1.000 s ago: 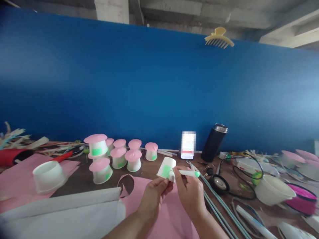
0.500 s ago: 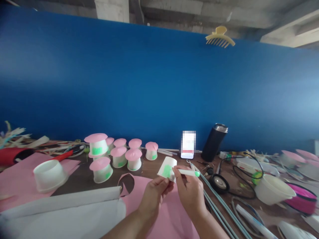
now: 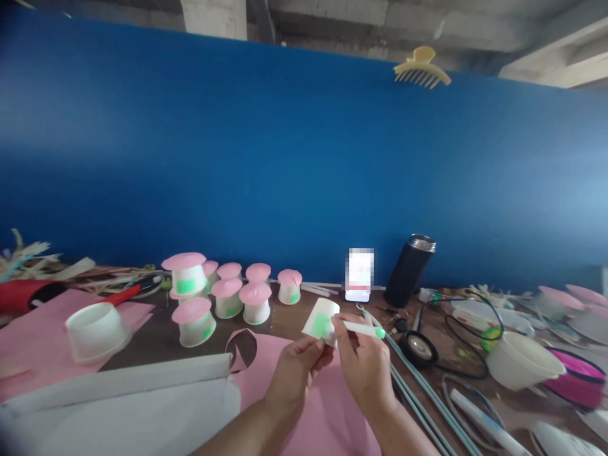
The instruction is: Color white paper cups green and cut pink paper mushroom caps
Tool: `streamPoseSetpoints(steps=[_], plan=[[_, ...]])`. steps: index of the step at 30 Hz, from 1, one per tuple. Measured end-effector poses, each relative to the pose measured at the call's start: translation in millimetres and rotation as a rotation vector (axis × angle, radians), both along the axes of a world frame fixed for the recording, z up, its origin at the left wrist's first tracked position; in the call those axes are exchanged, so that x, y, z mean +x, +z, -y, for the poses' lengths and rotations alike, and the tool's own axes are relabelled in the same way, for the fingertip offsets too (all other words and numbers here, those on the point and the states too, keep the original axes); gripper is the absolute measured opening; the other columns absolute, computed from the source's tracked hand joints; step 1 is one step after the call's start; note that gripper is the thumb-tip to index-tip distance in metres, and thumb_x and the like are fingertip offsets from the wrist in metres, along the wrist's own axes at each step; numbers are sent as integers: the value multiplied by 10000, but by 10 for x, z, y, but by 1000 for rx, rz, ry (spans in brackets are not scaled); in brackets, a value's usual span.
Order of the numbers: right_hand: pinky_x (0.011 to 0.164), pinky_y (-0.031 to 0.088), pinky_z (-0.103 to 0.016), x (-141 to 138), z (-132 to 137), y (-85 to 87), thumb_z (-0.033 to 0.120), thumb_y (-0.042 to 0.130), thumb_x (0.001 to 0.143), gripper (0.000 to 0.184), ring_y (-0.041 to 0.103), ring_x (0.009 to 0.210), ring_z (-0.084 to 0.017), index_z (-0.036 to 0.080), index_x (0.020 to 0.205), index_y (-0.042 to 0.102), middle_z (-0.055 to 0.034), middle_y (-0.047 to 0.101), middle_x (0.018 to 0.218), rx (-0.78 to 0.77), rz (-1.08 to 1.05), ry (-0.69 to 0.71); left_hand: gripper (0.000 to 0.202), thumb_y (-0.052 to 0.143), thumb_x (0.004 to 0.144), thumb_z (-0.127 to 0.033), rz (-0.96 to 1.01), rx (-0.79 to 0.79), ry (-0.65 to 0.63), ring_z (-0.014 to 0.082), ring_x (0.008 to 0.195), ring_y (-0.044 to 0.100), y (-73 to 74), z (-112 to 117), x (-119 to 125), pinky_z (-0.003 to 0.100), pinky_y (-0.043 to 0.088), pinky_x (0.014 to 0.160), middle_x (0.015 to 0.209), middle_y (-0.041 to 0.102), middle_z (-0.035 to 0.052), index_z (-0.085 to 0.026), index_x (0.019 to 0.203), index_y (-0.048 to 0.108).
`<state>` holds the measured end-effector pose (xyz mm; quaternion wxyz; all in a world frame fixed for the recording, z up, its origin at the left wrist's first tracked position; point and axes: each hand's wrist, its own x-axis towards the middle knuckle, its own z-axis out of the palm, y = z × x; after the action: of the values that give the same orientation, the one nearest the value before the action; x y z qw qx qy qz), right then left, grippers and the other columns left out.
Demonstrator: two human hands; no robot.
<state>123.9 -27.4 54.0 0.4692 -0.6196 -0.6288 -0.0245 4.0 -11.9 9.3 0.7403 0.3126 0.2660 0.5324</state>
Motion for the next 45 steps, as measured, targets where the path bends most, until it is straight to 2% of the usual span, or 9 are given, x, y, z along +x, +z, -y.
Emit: streamPoseSetpoints(steps=[6,13,20,25,37,42,45], plan=[[661,490,-269,-2,4,-24,489,507,890,338,667,682,-195,199,876,679,-41,727,782,-7,-8,0,247,751,722,-364,-6,17,10,155,735,563,5,6,4,359,440,862,686,625,41,-118,711,728],[761,499,-287,17,-18,-48,444,486,914,313,679,835,-215,202,924,685,-58,733,926,24,-6,34,263,766,702,-375,6,11,19,166,770,574,26,12,-2,360,455,863,736,636,59,-114,706,729],[733,505,-289,14,-13,-32,440,494,911,303,679,779,-211,205,901,685,-50,732,868,7,-1,31,267,777,686,-379,2,6,18,164,748,570,13,1,-1,349,455,837,710,625,57,-116,690,730],[736,509,-281,16,-19,-40,420,486,915,301,682,818,-211,197,929,687,-63,732,937,40,-1,44,269,771,694,-381,-5,7,22,169,764,570,20,-9,2,353,452,848,720,620,57,-116,686,724],[729,500,-269,-4,-4,-18,433,491,909,315,679,810,-204,190,907,691,-66,732,930,15,-10,43,251,756,712,-372,1,6,12,163,752,560,-2,-6,-2,351,437,846,722,622,49,-124,697,725],[614,489,-260,-29,10,-29,462,510,894,332,661,640,-186,187,845,690,-42,723,739,-23,-5,49,256,783,675,-377,32,-19,24,157,741,560,31,-15,-12,340,439,839,700,626,41,-129,672,720],[610,487,-273,-44,17,-25,481,513,886,352,657,628,-198,182,830,691,-44,710,692,-17,12,58,260,800,654,-378,51,-39,30,152,738,566,60,-11,-21,330,440,841,693,636,43,-130,669,725]])
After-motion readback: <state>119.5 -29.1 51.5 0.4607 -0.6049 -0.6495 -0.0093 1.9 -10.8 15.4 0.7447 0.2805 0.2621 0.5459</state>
